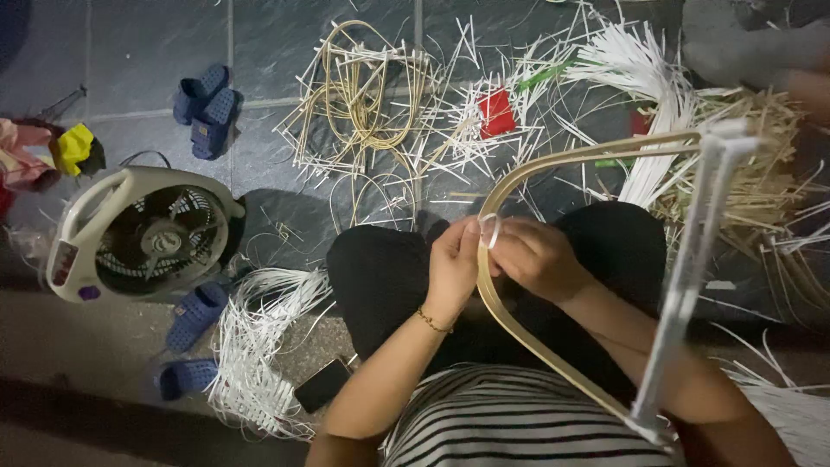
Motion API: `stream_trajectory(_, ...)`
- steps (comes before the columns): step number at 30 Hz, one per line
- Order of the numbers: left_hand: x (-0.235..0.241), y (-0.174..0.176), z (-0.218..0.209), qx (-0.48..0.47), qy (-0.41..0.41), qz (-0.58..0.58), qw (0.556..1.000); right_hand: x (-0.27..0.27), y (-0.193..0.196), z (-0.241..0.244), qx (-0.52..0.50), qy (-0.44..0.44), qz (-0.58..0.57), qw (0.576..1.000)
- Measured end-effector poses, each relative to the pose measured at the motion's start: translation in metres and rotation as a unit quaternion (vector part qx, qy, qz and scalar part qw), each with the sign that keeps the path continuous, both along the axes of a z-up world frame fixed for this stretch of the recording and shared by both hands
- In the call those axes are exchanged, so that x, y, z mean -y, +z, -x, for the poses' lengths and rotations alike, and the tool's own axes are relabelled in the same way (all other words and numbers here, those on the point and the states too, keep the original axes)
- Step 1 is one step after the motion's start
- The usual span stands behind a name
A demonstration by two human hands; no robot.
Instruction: The recorder is assembling a curved bamboo frame using white plastic strips for binding.
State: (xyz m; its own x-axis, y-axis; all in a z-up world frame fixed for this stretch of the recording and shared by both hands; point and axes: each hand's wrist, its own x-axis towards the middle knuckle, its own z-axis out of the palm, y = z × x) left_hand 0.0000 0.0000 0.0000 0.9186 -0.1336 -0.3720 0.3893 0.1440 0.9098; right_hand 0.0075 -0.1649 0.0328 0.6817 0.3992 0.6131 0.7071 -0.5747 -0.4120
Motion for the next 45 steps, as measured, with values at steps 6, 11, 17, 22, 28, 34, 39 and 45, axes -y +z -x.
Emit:
stream_trajectory(6, -0.002, 0.002, -0.001, -0.028, -0.01, -0.028, 0.999, -0.003, 0.004, -0.002, -0.024, -0.017, -0.008, 1.0)
stream_trajectory(11, -0.003, -0.012, 0.003, -0.03, 0.007, -0.027, 0.999, -0.001, 0.013, -0.002, -0.047, 0.002, -0.022, 0.999)
stream_trajectory(17, -0.003, -0.02, 0.002, -0.086, 0.023, 0.021, 0.996, 0.004, 0.014, -0.004, 0.001, 0.037, 0.012, 0.999)
stream_trajectory(22, 0.0, -0.02, 0.003, -0.086, 0.017, 0.033, 0.996, 0.004, 0.005, 0.002, -0.041, 0.01, -0.038, 0.998)
stream_trajectory(28, -0.001, -0.024, 0.004, -0.115, 0.018, 0.043, 0.992, 0.003, -0.017, 0.007, -0.079, -0.017, 0.035, 0.996)
stream_trajectory(34, -0.014, -0.006, 0.007, -0.126, -0.042, 0.124, 0.983, 0.034, -0.019, -0.002, -0.255, -0.013, -0.128, 0.958)
stream_trajectory(39, -0.003, 0.042, 0.007, -0.303, 0.044, 0.278, 0.91, 0.035, -0.01, -0.007, -0.157, 0.003, -0.009, 0.988)
stream_trajectory(45, 0.001, 0.012, 0.004, -0.184, -0.024, 0.272, 0.944, 0.054, -0.012, -0.008, -0.176, 0.034, -0.015, 0.984)
